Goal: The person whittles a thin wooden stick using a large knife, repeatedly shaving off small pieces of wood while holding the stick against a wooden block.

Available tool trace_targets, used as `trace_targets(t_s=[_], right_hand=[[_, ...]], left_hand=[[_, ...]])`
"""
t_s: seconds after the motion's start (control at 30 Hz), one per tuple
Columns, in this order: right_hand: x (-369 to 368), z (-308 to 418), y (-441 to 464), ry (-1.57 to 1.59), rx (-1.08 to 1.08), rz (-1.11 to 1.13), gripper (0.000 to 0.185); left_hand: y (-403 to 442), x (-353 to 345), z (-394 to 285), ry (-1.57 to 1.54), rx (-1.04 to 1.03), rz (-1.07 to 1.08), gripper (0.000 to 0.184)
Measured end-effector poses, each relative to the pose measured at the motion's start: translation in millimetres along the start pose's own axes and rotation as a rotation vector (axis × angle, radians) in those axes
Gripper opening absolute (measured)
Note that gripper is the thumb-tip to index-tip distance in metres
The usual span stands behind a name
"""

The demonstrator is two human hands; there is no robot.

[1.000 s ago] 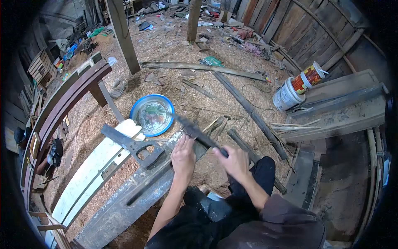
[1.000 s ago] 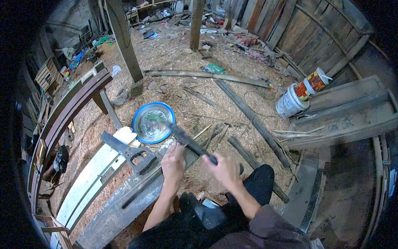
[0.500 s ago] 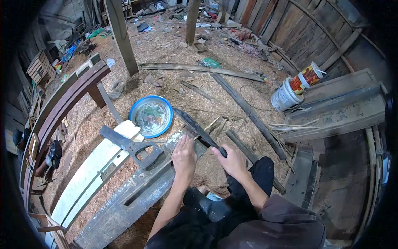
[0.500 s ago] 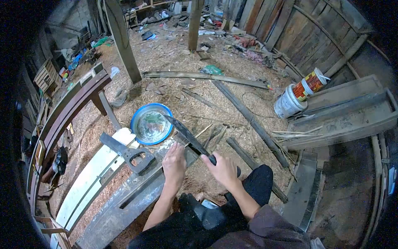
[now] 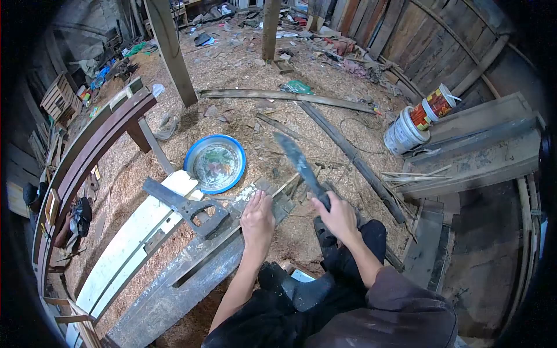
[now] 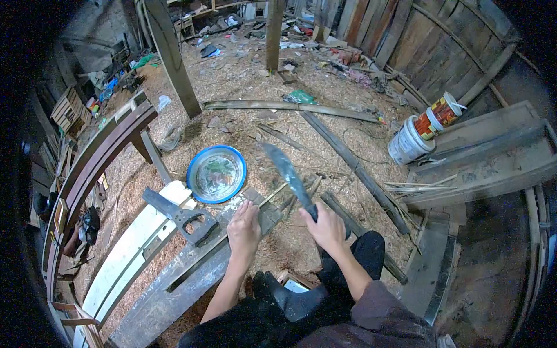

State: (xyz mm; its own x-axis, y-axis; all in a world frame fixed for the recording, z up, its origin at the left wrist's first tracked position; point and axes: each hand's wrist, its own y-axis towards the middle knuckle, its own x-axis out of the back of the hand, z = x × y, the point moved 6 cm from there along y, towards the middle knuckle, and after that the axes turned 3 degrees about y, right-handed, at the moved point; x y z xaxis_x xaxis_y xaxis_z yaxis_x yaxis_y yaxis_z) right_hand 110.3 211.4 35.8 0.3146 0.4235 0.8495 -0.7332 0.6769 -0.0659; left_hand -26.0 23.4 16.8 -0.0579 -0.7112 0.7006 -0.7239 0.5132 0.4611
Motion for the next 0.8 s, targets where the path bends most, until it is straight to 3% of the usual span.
trace_targets(t_s=[0.13, 0.43, 0.5, 0.53, 0.63, 0.7, 0.73, 0.8], right_hand=[[-2, -9, -9, 0.223, -0.046, -0.045, 0.055], [-21, 7, -37, 0.199, 0.011, 0.18, 0.06], [-23, 8, -33, 0.176, 0.004, 0.161, 0.051], [-22, 11, -32, 0.176, 0.008, 0.163, 0.051], [-19, 21, -34, 0.175, -0.003, 0.158, 0.052], [-26, 28, -38, 0.17, 0.01, 0.271, 0.053], [-26, 33, -42, 0.14, 0.132, 0.236, 0.063], [-26, 36, -44, 0.09, 0.195, 0.207, 0.061]], left_hand=[[2, 1, -3, -0.029, 0.016, 0.011, 0.019], [21, 20, 7, -0.103, 0.001, 0.295, 0.017], [25, 22, 13, -0.151, -0.027, 0.324, 0.015], [28, 26, 9, -0.135, -0.134, 0.272, 0.014], [20, 19, 16, -0.177, -0.119, 0.209, 0.018], [11, 16, 15, -0.154, -0.068, 0.184, 0.019], [8, 16, 15, -0.129, -0.013, 0.158, 0.021], [6, 15, 12, -0.111, 0.004, 0.153, 0.021]])
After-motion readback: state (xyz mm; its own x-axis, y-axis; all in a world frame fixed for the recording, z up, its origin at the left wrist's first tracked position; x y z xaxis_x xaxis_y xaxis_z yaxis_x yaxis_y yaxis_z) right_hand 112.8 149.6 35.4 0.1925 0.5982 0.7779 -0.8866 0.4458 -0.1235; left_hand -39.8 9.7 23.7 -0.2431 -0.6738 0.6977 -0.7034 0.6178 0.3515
